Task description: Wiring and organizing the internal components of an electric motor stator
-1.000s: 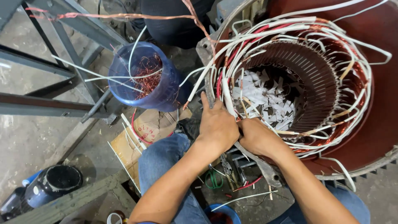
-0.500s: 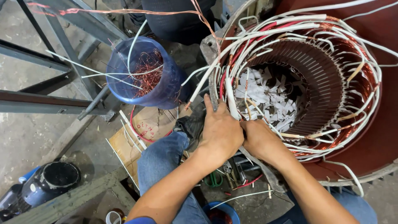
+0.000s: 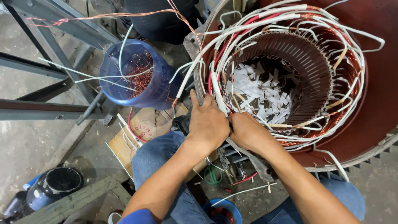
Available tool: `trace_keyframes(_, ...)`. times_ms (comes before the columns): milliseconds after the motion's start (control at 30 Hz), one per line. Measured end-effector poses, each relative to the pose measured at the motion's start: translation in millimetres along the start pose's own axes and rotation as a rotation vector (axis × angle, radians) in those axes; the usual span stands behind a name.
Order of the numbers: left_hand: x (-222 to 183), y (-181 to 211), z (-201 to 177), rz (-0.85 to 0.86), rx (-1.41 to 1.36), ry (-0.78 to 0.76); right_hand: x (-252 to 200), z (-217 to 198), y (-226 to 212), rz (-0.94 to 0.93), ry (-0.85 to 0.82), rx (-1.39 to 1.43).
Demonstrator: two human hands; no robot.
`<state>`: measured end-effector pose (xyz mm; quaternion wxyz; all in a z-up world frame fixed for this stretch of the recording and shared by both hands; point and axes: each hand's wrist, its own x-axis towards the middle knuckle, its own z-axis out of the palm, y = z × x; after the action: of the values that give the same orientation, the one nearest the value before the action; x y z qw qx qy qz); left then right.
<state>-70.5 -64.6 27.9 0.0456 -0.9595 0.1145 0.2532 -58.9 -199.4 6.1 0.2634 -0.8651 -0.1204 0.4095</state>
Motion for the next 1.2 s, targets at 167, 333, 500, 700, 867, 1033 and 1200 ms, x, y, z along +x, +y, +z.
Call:
trace_keyframes(167, 0.2, -2.3, -0.7, -0.001, 0.018, 0.010, 6.2, 2.1, 1.7, -0.018, 0.016, -0.001)
trace_keyframes(333, -2.2, -2.6, -2.2, 0.000, 0.007, 0.009, 1.9, -2.7, -5.6, -0.005, 0.000, -0.007)
trace_keyframes(500, -0.5, -4.7, 1.9, 0.021, -0.010, 0.046, 0.2, -4.6, -10.0, 0.005, -0.002, 0.013)
trace_keyframes(700, -8.7, -4.4, -6.4, 0.033, -0.020, 0.083, -10.1, -10.4, -19.2, 0.011, 0.006, 0.044)
trace_keyframes(867, -6.7, -6.2, 4.7, 0.052, -0.012, 0.159, -2.6, -3.5, -11.4, -0.011, 0.032, 0.049)
trace_keyframes(1033, -9.6, -6.7, 8.1, 0.055, 0.003, 0.207, 4.5, 2.4, -3.7, -0.007, 0.056, 0.031)
trace_keyframes(1200, -10.5, -5.7, 6.0, 0.062, -0.002, 0.204, 5.5, 0.6, -3.3, -0.009, 0.078, 0.052)
